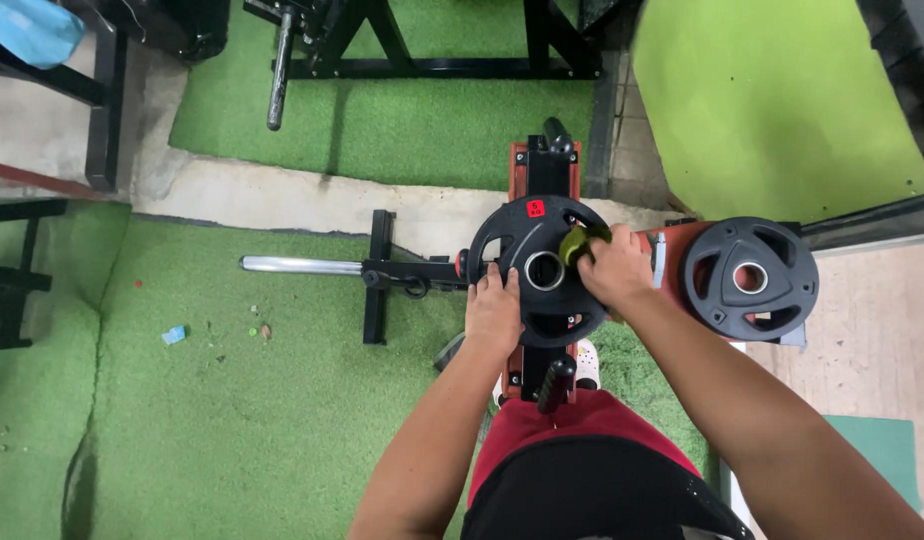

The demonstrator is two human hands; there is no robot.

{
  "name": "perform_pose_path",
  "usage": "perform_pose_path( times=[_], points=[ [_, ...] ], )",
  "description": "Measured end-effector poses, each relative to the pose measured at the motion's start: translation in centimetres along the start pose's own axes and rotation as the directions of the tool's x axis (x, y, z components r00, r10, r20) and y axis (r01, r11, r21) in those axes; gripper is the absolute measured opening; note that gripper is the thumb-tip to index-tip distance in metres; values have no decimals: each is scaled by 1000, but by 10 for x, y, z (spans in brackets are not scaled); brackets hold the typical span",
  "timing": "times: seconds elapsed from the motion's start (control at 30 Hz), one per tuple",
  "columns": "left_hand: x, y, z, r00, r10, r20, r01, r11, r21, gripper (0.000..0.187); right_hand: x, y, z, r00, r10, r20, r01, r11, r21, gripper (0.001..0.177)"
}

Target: Cleaning and organizing weight plates and gym machines.

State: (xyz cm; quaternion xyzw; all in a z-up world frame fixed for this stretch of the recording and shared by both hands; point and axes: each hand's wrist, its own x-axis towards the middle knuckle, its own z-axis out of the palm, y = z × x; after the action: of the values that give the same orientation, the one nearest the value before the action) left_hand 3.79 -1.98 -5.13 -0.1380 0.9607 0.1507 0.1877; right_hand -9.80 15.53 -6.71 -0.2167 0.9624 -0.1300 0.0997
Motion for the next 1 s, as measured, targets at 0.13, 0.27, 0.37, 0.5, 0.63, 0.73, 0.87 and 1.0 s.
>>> perform_pose_path(
  times=[0.13, 0.27, 0.37, 0.5, 0.63, 0.73, 0.87, 1.0],
  points=[
    [-1, 1, 8, 1000, -4, -15, 4, 1000, -1, 100, 13, -14, -13, 977, 137, 166, -123, 988, -89, 47],
    [1, 2, 7, 999, 0, -52, 0, 1000, 1, 96, 24, -5, -11, 962, 120, 246, -86, 986, -146, 54],
    [-2, 4, 3, 1000, -16, -22, 15, 1000, -25, 98, 34, 14, -13, 950, 100, 297, -86, 994, -61, 52],
    [3, 1, 19, 993, -15, -119, 13, 1000, -17, 93, 49, 61, 12, 998, 22, 52, -30, 988, 149, 44],
    [-4, 1, 13, 992, -13, -127, 9, 999, -33, 96, 75, 48, 48, 975, -32, -220, 80, 974, 213, 35],
    [-17, 4, 2, 985, -20, -170, 6, 996, -84, 104, 76, 4, 60, 935, -127, -331, 185, 971, 150, 34],
    [-28, 1, -1, 960, -89, -265, 53, 988, -142, 123, 52, -53, 40, 901, -395, -180, 401, 916, -1, 46],
    [-25, -4, 5, 954, -189, -231, 133, 962, -239, 133, 25, -76, 29, 711, -702, -41, 689, 707, -161, 47]
  ],
)
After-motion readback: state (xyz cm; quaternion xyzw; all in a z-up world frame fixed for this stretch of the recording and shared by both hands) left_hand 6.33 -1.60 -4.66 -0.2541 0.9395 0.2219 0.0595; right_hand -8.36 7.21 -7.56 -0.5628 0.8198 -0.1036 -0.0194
